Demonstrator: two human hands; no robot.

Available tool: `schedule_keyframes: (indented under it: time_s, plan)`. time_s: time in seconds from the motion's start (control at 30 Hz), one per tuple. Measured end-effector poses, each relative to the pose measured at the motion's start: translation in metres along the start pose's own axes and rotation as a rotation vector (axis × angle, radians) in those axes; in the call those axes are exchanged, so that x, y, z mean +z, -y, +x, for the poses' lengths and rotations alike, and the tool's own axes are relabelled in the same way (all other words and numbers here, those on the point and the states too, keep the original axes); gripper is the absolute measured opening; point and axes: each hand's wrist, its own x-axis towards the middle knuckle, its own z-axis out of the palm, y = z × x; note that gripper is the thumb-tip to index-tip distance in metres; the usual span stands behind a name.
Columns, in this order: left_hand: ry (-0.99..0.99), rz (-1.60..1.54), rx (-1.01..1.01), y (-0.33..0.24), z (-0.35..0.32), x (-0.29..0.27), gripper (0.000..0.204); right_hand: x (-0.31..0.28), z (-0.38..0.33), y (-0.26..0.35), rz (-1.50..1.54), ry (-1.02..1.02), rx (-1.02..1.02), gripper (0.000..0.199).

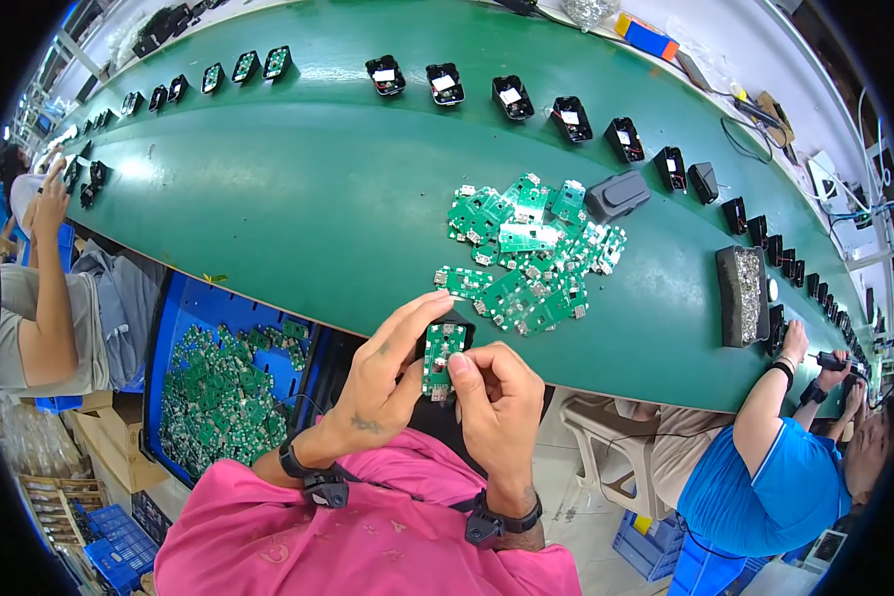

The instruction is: Assembling circuit boards into black plastic housings on a factory assembly line.

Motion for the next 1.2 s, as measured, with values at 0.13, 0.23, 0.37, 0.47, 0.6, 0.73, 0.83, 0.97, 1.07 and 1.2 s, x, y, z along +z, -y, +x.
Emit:
schedule_keyframes:
  time_s: [0.13, 0.23, 0.37, 0.47, 0.6, 0.73, 0.83, 0.97, 1.07, 1.2]
  plan:
    - [0.068, -0.160, -0.113, -0.002, 0.000, -0.003, 0.054, 0.001, 0.003, -0.004, -0.027, -0.063, 0.041, 0.016]
    - [0.097, -0.276, -0.150, -0.004, 0.001, -0.006, 0.052, 0.000, 0.004, -0.008, -0.128, -0.101, 0.003, 0.017]
    - [0.077, -0.268, -0.144, -0.002, 0.003, -0.004, 0.046, 0.003, 0.004, -0.016, -0.250, -0.126, -0.065, 0.019]
    - [0.021, -0.211, -0.143, 0.002, 0.002, -0.001, 0.043, 0.006, 0.005, -0.011, -0.375, -0.157, -0.137, 0.019]
    - [-0.001, -0.362, -0.373, 0.000, -0.001, 0.003, 0.042, 0.009, 0.010, -0.012, -0.525, -0.207, -0.205, 0.018]
    - [-0.024, -0.204, -0.229, 0.012, -0.004, 0.010, 0.041, 0.018, 0.012, -0.011, -0.324, -0.174, -0.145, 0.017]
    - [0.000, -0.185, -0.162, 0.015, -0.001, 0.009, 0.042, 0.017, 0.011, -0.014, -0.374, -0.131, -0.199, 0.022]
    - [0.166, -0.522, -0.351, 0.006, 0.007, -0.001, 0.044, 0.012, 0.016, -0.021, -0.553, -0.217, -0.375, 0.021]
    - [0.115, -0.509, -0.356, 0.006, 0.004, 0.002, 0.045, 0.011, 0.018, -0.021, -0.573, -0.195, -0.355, 0.023]
    - [0.115, -0.494, -0.339, 0.012, 0.001, 0.007, 0.046, 0.015, 0.018, -0.016, -0.451, -0.153, -0.210, 0.029]
